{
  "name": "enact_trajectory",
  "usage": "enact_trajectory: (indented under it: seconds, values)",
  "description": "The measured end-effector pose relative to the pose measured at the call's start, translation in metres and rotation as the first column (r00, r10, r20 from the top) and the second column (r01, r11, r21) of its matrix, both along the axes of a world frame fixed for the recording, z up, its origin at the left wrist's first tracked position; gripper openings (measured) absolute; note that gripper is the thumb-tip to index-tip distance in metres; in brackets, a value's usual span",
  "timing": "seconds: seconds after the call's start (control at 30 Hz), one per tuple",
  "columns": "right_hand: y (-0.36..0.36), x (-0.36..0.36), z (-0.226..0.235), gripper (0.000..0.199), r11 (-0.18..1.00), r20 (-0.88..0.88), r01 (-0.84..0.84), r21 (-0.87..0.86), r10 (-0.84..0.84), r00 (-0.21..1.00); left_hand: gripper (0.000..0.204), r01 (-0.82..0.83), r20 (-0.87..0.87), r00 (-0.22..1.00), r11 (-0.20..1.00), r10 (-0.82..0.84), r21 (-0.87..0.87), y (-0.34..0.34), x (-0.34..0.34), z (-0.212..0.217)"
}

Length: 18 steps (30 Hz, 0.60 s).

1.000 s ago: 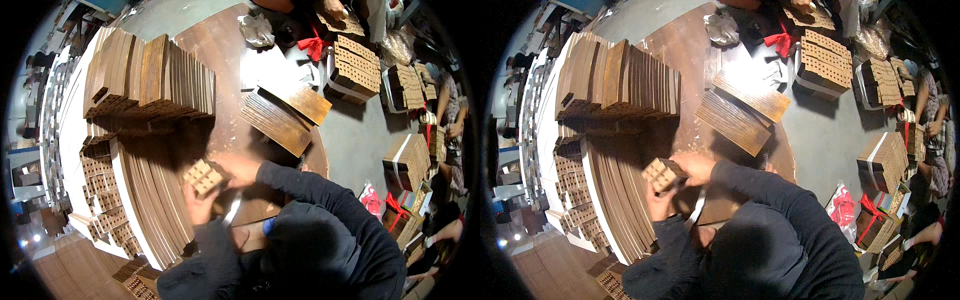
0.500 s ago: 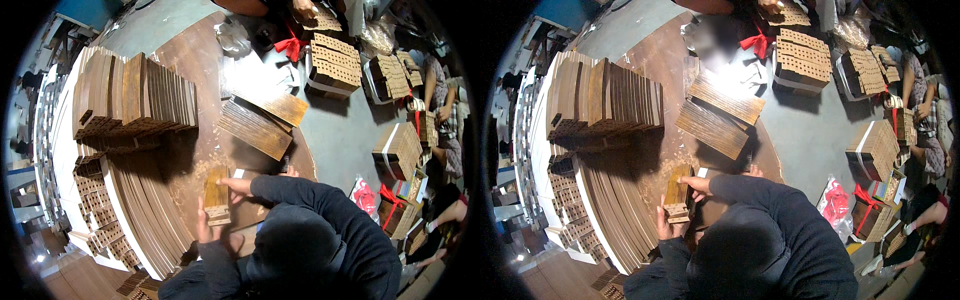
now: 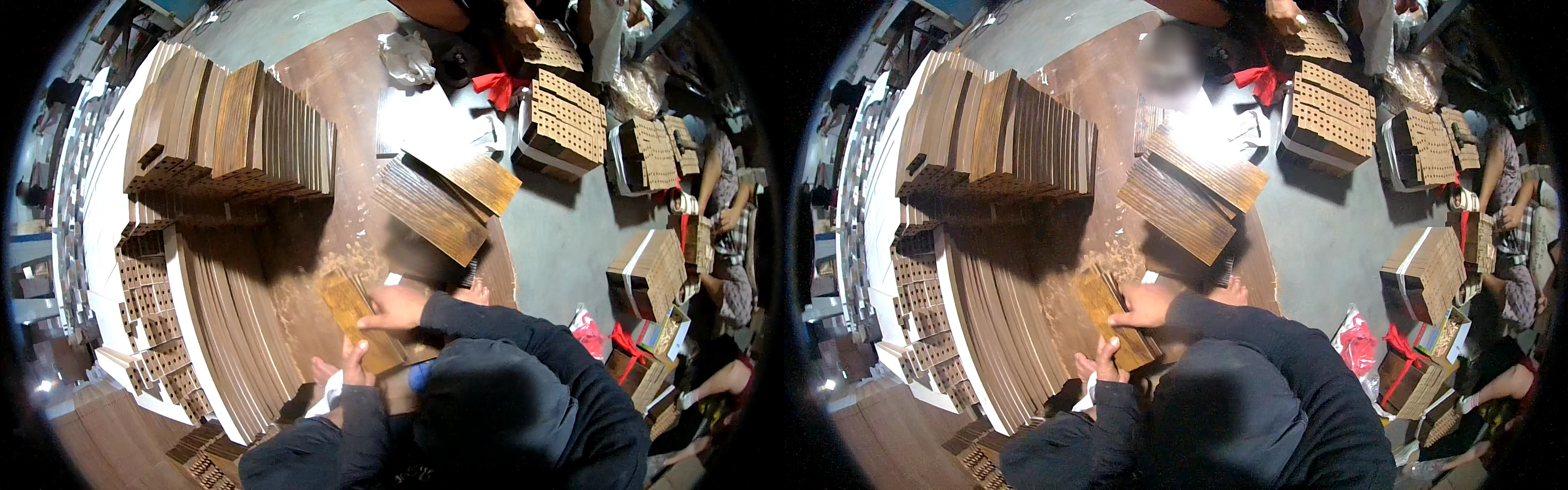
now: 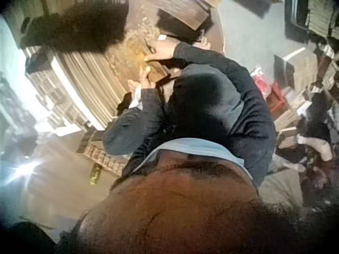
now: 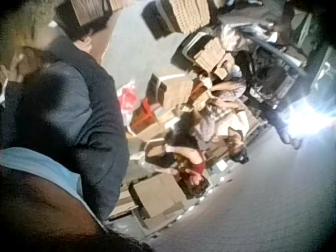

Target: The person stacks wood blocks, wraps a white plastic ribbon around them to create a bundle, and places the bundles into larger stacks or containers.

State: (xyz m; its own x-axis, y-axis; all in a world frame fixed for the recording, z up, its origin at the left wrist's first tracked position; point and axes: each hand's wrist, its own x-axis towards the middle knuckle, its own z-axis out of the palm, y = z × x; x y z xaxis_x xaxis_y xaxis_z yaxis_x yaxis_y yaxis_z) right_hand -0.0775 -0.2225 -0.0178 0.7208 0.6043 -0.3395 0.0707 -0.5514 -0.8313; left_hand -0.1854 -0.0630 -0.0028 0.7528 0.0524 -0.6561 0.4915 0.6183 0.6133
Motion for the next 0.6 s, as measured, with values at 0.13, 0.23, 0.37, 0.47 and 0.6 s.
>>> enact_trajectory:
  seconds: [0.13,0.23,0.37,0.47,0.6]
  values:
    - [-0.036,-0.005,-0.003,0.068,0.975,0.255,0.2,-0.101,-0.169,0.952,0.051,-0.022,-0.007,1.0,0.997,0.022,0.067,0.014,0.005,-0.016]
    - [-0.048,-0.012,-0.039,0.068,0.982,0.183,0.119,-0.147,-0.091,0.979,0.046,-0.084,-0.069,0.994,0.994,0.089,0.073,0.029,-0.006,-0.039]
    - [-0.048,-0.015,-0.049,0.069,0.987,0.501,0.155,0.037,-0.153,0.852,0.032,-0.111,-0.029,0.993,0.993,0.112,0.049,0.021,-0.003,-0.031]
    - [-0.046,-0.006,-0.035,0.071,0.997,0.168,0.066,-0.033,-0.059,0.984,0.032,-0.18,-0.091,0.977,0.975,0.193,0.133,0.018,0.0,-0.022]
    - [-0.054,0.002,-0.039,0.074,0.989,-0.057,0.131,0.062,-0.128,0.99,0.032,-0.14,-0.013,0.99,0.987,0.142,0.077,0.018,0.004,-0.018]
